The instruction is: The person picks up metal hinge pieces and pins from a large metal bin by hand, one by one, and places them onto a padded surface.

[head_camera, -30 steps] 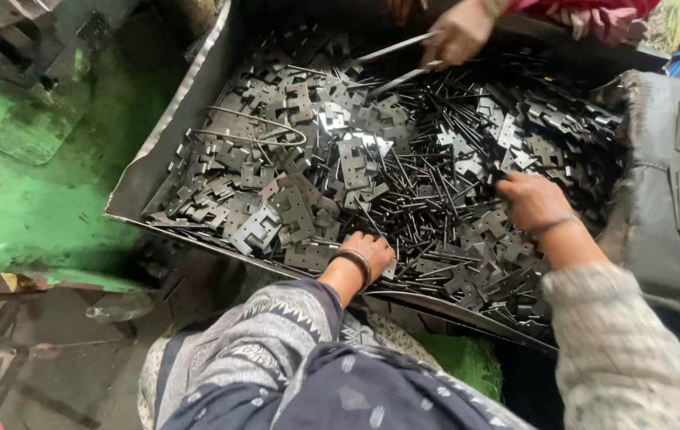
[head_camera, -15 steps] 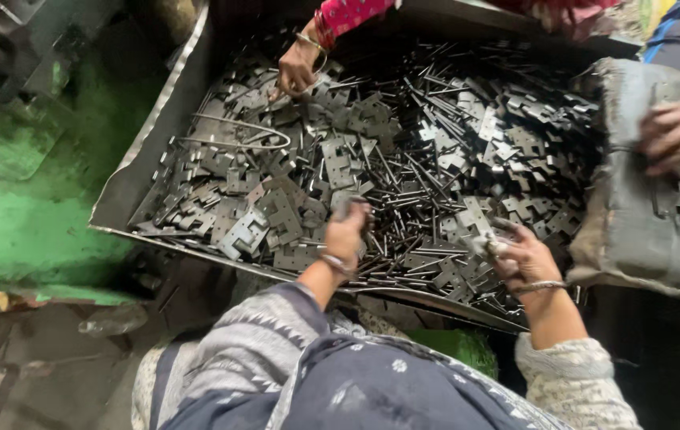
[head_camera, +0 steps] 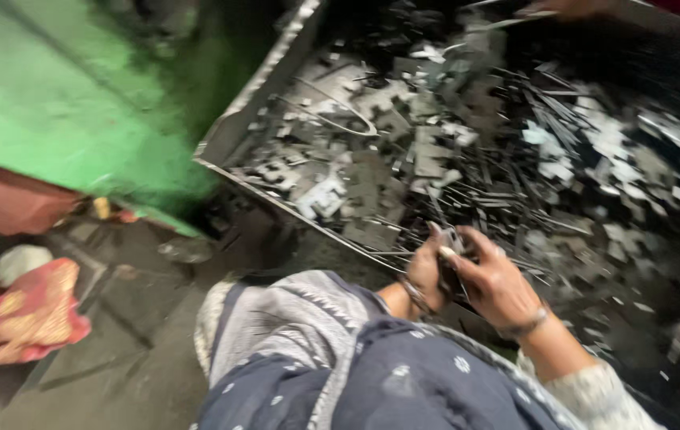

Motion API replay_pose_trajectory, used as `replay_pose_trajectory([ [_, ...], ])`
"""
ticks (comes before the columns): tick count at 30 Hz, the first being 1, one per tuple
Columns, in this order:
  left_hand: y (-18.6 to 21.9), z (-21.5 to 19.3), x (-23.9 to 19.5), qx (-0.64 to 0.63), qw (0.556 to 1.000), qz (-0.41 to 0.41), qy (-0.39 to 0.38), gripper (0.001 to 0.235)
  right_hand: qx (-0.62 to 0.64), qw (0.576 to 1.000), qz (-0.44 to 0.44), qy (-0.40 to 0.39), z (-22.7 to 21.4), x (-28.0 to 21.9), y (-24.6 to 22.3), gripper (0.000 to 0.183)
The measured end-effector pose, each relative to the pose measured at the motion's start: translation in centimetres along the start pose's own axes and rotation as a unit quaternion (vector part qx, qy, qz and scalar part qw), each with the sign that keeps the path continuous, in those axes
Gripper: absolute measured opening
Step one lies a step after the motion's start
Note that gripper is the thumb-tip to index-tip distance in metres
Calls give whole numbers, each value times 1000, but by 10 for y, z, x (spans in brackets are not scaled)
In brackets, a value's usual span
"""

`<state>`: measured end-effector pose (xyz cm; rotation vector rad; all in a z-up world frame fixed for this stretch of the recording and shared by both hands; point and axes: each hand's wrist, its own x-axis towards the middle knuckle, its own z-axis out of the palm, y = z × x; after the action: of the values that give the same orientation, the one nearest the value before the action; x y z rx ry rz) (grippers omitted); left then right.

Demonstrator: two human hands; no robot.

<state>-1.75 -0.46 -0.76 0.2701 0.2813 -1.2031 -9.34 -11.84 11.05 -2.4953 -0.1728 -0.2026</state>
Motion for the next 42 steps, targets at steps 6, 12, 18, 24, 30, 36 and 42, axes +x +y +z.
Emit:
replay_pose_trajectory([
  [6, 2, 20, -10, 427, 890, 160, -14, 66, -34, 989, 143, 14, 49, -33, 19, 82],
  [12, 159, 32, 21, 896, 199, 291, 268, 78, 514, 754, 324, 248, 25, -64, 58, 60],
  [18, 202, 12, 6, 952, 172, 52, 248, 87, 607, 625, 432, 232, 24, -80, 33, 63],
  [24, 121, 5, 2, 934, 111, 308, 140, 14, 572, 648, 426, 266, -28, -86, 38, 57],
  [30, 121, -38, 13, 812, 478, 335, -36, 16, -314, 823, 176, 439, -136, -138, 161, 41],
  [36, 154, -17, -2, 104, 977, 187, 8, 15, -433, 791, 373, 221, -202, -214, 230, 60],
  [42, 160, 46, -20, 265, 948, 176, 5, 37, -418, 835, 342, 107, -147, -153, 149, 47],
])
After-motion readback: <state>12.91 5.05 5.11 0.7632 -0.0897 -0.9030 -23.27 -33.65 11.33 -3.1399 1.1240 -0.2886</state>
